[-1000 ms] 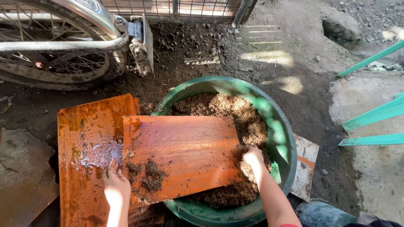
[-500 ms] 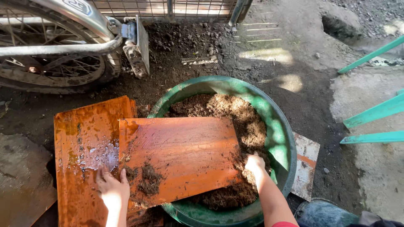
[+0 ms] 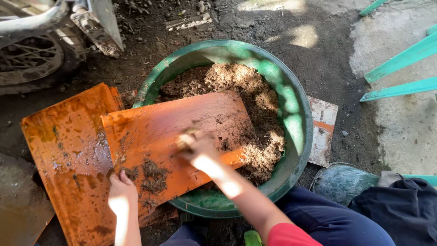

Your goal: The person sits on a small stool and repeatedly cleans orange rectangular plates by hand. They use a handful of fibrous material from a green basin to scrub the surface of each plate, then place the cleaned plate onto a stack on the ground.

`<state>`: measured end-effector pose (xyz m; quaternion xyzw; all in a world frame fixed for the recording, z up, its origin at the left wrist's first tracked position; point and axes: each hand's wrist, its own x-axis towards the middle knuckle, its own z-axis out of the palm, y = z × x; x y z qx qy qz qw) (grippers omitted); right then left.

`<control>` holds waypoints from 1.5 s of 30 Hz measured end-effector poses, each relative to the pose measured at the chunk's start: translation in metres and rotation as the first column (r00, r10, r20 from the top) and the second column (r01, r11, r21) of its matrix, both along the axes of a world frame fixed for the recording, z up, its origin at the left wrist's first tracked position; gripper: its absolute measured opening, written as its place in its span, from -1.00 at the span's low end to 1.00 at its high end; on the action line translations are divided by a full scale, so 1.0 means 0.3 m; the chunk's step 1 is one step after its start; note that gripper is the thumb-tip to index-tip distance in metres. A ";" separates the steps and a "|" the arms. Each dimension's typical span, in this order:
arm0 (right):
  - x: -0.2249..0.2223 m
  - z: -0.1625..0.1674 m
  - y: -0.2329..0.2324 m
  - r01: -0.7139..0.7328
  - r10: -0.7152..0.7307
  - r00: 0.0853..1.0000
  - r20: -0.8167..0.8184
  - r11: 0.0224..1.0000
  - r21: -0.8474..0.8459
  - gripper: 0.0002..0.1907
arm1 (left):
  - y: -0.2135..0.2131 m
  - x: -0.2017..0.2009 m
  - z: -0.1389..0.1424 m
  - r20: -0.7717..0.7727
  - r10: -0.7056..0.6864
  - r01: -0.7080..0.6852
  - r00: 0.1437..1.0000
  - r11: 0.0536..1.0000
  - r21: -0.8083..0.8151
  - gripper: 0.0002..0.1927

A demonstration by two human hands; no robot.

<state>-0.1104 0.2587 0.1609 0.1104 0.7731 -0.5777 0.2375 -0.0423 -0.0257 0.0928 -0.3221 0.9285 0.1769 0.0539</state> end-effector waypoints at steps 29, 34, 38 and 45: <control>0.159 -0.405 0.306 0.108 -0.094 0.994 -0.061 0.649 0.753 -0.40 | -0.008 0.030 -0.039 -0.198 -0.139 0.133 0.970 0.990 -0.043 -0.54; 0.193 -0.139 -0.168 -0.268 0.323 0.945 0.049 0.680 0.683 -0.36 | -0.001 0.069 -0.001 -0.111 -0.117 0.120 0.987 0.992 0.025 -0.55; 0.172 0.068 -0.355 -0.243 0.316 0.945 -0.088 0.856 0.456 -0.27 | 0.019 0.064 0.010 -0.129 -0.093 0.099 0.987 0.994 0.042 -0.57; -0.048 -0.066 -0.057 -0.204 0.372 0.910 -0.186 0.789 0.580 -0.61 | 0.082 0.050 -0.008 -0.069 -0.087 0.092 0.994 0.992 0.081 -0.52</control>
